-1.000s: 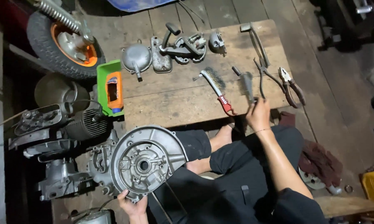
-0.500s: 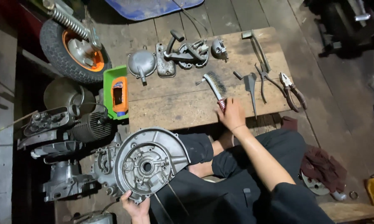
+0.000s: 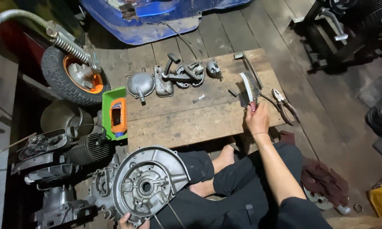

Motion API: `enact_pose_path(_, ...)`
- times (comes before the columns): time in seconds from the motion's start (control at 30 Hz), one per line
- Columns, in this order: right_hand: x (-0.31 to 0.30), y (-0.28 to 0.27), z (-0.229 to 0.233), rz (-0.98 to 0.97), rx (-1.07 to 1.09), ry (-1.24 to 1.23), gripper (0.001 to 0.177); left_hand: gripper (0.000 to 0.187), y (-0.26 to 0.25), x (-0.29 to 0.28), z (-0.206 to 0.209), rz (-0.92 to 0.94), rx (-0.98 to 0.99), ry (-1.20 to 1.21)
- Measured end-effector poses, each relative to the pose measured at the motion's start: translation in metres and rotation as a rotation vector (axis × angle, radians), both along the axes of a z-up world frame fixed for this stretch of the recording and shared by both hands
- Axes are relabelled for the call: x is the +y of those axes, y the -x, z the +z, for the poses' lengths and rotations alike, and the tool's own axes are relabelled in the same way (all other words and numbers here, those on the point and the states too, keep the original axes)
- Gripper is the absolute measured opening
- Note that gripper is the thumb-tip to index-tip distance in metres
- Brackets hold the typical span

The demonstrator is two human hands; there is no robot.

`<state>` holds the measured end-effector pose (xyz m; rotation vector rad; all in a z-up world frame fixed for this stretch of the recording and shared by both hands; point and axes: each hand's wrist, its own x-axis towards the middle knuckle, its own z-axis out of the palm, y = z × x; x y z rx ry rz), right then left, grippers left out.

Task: The person sits on the floor and uses a wire brush to clean a metal engine casing. They then use pliers to remove small metal pieces from the casing and continue cleaning with the brush.

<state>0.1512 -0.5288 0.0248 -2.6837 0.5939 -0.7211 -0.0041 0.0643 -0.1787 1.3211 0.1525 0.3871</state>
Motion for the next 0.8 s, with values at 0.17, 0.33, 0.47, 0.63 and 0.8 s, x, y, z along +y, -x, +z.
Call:
enact_pose_path(0.17, -0.015, 0.004, -0.006, -0.086, 0.082, 0.114, 0.051, 0.047, 0.003, 0.017, 0.000, -0.332, 0.136, 0.710)
enact_pose_path(0.33, -0.017, 0.011, 0.001, -0.156, 0.152, 0.207, 0.063, 0.064, 0.006, 0.007, 0.033, -0.593, 0.260, 1.281)
enact_pose_path(0.47, 0.015, 0.023, 0.019, -0.028, 0.211, -0.101, 0.043, 0.066, -0.007, -0.033, 0.107, -0.197, 0.342, 0.955)
enact_pose_path(0.63, 0.057, 0.051, 0.023, 0.257, 0.200, -0.408, 0.038, 0.074, -0.014, -0.060, 0.158, 0.065, 0.641, 0.790)
enact_pose_path(0.8, 0.106, 0.083, 0.030, 0.446, 0.192, -0.713, 0.015, 0.077, -0.015, -0.081, 0.181, -0.043, 0.512, 0.845)
